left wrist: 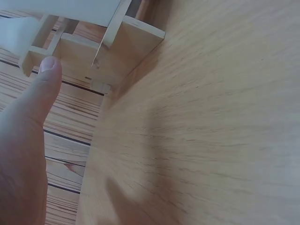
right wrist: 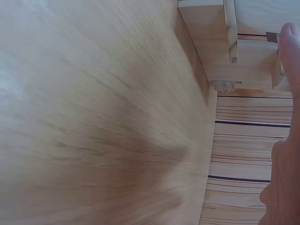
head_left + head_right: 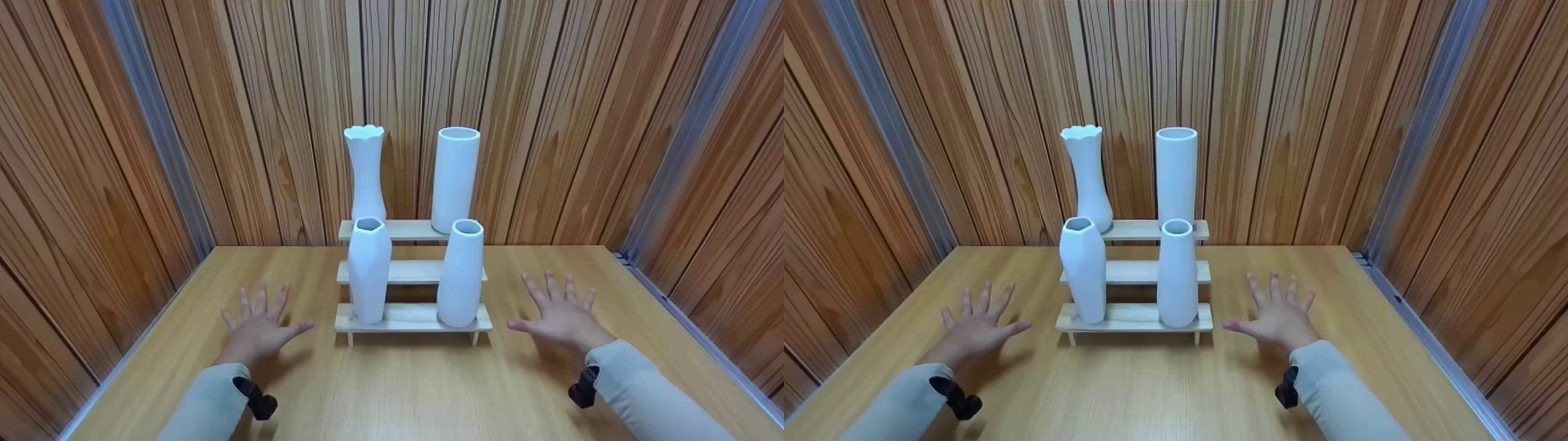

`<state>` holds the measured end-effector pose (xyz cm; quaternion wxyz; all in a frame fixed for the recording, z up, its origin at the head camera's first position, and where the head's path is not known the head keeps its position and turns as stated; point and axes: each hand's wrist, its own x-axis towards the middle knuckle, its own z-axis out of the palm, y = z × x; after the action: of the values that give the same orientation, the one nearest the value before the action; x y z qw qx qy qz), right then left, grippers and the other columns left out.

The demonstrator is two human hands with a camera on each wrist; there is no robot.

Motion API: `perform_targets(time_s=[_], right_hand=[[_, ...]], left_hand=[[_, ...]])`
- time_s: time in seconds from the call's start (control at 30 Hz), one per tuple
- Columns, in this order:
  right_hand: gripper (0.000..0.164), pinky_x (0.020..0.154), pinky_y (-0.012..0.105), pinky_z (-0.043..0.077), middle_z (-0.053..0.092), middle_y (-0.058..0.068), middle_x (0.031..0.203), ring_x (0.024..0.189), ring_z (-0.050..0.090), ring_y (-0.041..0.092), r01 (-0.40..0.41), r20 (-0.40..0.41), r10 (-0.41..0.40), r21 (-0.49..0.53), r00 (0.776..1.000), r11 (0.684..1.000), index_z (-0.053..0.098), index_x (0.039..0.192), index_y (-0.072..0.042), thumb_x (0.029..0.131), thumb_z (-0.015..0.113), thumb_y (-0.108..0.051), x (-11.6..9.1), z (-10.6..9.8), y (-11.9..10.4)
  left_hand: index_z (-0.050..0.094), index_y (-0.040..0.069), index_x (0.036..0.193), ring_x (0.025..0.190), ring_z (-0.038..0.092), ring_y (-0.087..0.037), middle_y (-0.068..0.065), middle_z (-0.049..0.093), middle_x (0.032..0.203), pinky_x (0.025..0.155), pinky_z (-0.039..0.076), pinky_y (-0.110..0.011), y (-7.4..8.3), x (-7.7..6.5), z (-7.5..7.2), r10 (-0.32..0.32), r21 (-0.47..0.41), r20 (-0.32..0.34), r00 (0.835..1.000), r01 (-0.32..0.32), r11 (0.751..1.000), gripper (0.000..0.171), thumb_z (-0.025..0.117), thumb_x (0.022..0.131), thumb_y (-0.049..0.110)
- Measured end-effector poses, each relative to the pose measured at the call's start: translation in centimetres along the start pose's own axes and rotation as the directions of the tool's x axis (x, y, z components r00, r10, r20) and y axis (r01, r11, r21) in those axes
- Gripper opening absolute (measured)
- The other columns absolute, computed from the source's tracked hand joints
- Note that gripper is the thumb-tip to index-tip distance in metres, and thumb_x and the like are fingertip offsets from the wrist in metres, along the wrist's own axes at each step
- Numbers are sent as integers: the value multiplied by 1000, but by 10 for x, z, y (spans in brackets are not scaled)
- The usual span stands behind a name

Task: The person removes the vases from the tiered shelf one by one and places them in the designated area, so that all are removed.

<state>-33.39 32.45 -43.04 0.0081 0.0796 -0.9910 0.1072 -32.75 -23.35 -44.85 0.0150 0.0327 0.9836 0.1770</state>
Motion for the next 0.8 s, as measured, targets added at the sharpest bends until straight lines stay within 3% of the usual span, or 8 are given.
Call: perform_targets(time_s=[0.2,0.3,0.43,0.53,0.63,0.8], right_hand=[[116,98,85,-19,0,34,163,144,-9,64,25,-49,-23,37,999,999,12,163,-15,80,48,-87,-2,2,-5],[116,104,84,-7,10,31,164,147,2,59,52,-119,-43,75,992,996,11,164,-16,80,53,-85,-2,6,-15],[111,111,79,9,17,24,165,149,14,52,60,-186,-16,236,982,970,8,164,-20,84,61,-75,-3,13,-33],[107,112,76,17,20,20,166,150,18,49,61,-215,25,384,976,921,6,164,-23,87,65,-68,-3,17,-46],[106,112,73,24,27,18,164,149,24,45,81,-249,50,487,967,870,8,164,-22,87,66,-66,-2,22,-57],[105,115,64,30,33,17,160,145,33,42,134,-308,69,591,949,795,14,162,-17,86,71,-61,1,30,-72]], left_hand=[[3,23,164,144,-25,-56,-25,-16,164,97,-31,-76,8,0,5,-1,-23,-41,999,0,1000,113,34,80,93],[2,23,164,147,-17,-54,-24,-11,166,106,-20,-77,17,-2,10,0,-97,-89,996,-8,995,114,39,80,91],[8,23,164,151,0,-50,-20,0,168,115,-1,-74,32,-2,17,-8,-230,-138,990,-24,973,111,53,82,83],[13,24,163,151,10,-48,-18,6,169,114,14,-74,45,-1,23,-26,-360,-140,990,-26,933,105,63,85,73],[17,27,162,151,15,-48,-15,7,169,111,23,-73,56,-2,30,-40,-487,-134,990,-30,873,97,68,87,63],[20,32,160,151,18,-44,-9,11,169,112,25,-72,72,0,44,-46,-621,-155,987,-61,782,91,72,89,52]])
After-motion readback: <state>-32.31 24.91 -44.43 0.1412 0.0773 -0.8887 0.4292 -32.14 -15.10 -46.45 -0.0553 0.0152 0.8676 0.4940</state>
